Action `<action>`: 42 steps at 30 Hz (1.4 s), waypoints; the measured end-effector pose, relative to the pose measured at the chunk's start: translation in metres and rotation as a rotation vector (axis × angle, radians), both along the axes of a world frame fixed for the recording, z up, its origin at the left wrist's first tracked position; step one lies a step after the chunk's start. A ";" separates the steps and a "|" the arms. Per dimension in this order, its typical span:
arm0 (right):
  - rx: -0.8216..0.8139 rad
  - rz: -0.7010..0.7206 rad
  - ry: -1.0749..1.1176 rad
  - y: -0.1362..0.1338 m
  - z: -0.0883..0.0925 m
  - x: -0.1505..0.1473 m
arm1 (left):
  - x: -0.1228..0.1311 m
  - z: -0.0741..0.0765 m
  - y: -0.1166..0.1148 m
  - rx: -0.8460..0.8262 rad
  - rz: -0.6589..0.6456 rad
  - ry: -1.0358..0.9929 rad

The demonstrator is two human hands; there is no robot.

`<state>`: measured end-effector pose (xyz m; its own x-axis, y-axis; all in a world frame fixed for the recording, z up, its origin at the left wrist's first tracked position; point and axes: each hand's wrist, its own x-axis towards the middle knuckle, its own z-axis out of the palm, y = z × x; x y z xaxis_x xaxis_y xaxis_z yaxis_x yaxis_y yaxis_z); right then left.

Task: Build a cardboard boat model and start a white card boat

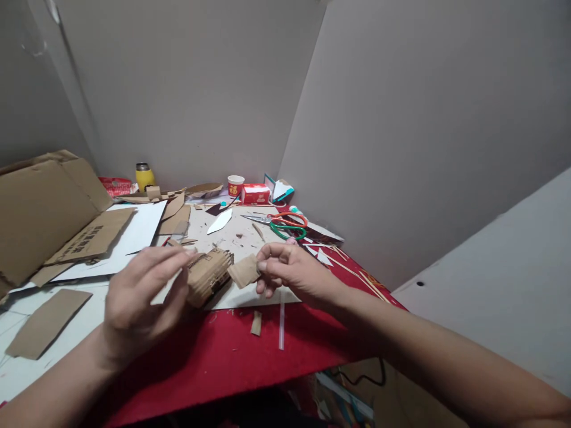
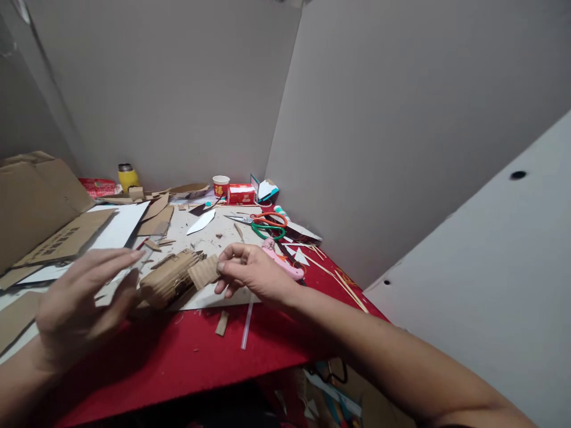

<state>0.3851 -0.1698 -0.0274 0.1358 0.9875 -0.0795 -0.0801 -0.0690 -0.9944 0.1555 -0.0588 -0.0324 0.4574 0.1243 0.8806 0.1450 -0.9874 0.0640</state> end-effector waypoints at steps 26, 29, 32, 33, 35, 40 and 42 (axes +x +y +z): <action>0.000 0.006 0.086 0.021 -0.009 -0.026 | 0.000 -0.006 -0.010 0.408 -0.127 0.279; -0.007 0.042 0.082 0.017 -0.005 -0.031 | 0.003 -0.007 -0.011 0.438 -0.101 0.297; -0.010 0.052 0.082 0.011 -0.002 -0.034 | 0.003 -0.007 -0.011 0.448 -0.095 0.279; -0.020 0.055 0.091 0.009 -0.001 -0.033 | 0.003 -0.008 -0.012 0.454 -0.099 0.274; -0.060 0.102 0.124 0.005 -0.001 -0.031 | 0.002 -0.009 -0.012 0.460 -0.113 0.272; -0.115 0.094 0.142 0.003 0.000 -0.020 | 0.002 -0.009 -0.007 0.285 -0.067 0.223; -0.103 -0.024 0.145 0.004 -0.002 -0.018 | 0.001 -0.004 -0.005 0.107 0.021 0.136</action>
<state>0.3671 -0.1661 -0.0293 0.1391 0.9698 -0.2001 -0.2248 -0.1659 -0.9602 0.1565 -0.0633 -0.0365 0.5713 0.0433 0.8196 0.1654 -0.9842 -0.0633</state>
